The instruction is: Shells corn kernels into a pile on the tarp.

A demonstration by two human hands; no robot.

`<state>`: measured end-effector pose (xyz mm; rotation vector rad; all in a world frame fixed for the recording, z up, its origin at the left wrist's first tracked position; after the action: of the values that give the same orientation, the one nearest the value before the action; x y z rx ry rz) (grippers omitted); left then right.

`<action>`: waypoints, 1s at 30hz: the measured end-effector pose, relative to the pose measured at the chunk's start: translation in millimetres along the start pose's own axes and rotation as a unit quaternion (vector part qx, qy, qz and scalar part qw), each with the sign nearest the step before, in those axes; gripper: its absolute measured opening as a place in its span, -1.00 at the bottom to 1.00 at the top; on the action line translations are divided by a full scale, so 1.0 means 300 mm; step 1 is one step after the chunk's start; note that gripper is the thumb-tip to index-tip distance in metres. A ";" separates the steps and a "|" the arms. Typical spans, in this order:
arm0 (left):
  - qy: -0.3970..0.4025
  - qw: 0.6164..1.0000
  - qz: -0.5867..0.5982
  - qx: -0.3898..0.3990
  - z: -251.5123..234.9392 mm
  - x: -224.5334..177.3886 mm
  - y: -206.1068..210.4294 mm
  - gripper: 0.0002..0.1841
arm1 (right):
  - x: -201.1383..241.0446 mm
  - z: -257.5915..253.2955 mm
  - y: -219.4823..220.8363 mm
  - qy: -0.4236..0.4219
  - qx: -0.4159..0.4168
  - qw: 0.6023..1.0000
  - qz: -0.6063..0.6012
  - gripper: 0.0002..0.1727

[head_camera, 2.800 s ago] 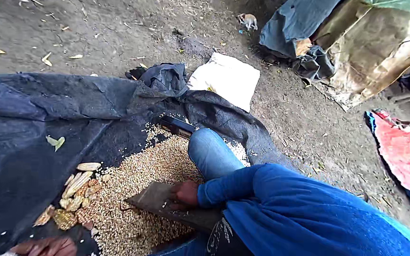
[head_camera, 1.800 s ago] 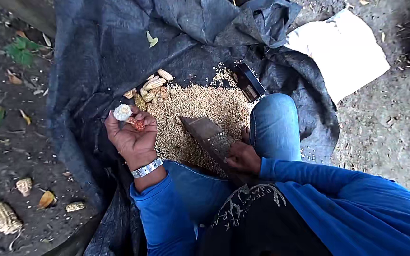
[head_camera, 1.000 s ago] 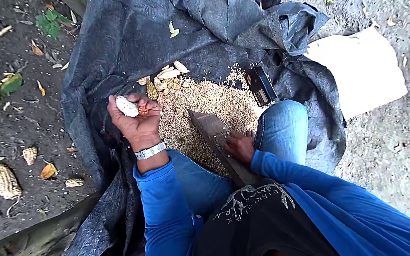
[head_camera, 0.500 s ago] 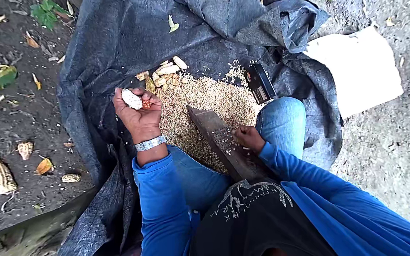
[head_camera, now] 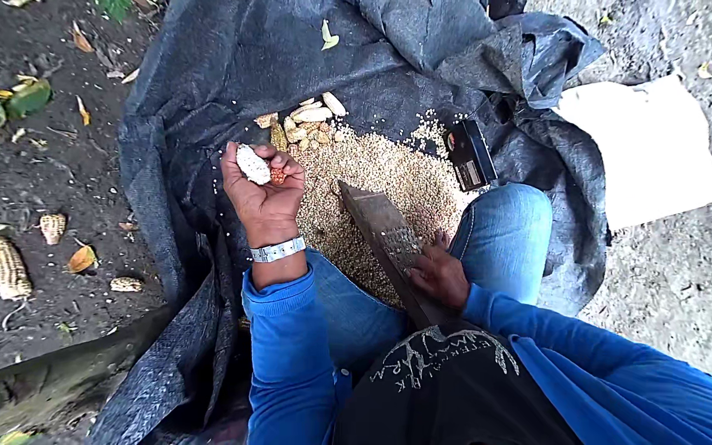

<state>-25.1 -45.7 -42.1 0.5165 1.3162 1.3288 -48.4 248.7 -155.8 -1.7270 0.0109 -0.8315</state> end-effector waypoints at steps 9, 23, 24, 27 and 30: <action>-0.017 0.999 0.033 -0.003 -0.055 0.041 0.042 -0.50 | -0.225 -0.296 0.142 0.131 0.127 0.982 0.040 -0.61; -0.072 0.988 0.117 0.073 -0.265 -0.050 -0.246 -0.50 | -0.109 -0.140 0.078 0.088 0.118 0.988 -0.036 -0.65; -0.091 0.985 0.121 0.077 -0.270 -0.026 -0.223 -0.47 | -0.138 -0.199 0.110 0.107 0.137 0.984 -0.038 -0.64; -0.097 0.988 0.114 0.044 -0.260 0.021 -0.151 -0.23 | -0.161 -0.299 0.160 0.108 0.163 0.980 -0.030 -0.65; -0.081 0.993 0.086 0.013 -0.248 0.002 -0.163 -0.23 | -0.110 -0.245 0.106 0.095 0.190 0.976 -0.039 -0.66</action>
<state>-71.8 -86.7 -105.9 0.7547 1.1771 1.3809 -99.2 189.6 -193.5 -1.2912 -0.0823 -0.9850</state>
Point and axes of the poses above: each hand's wrist, its own z-axis away from the middle knuckle, its own y-axis out of the palm, x = y × z, the point moved 5 cm from there along -z, towards the middle knuckle, and after that the axes turned 9 degrees about -y, right-handed, at the moved point
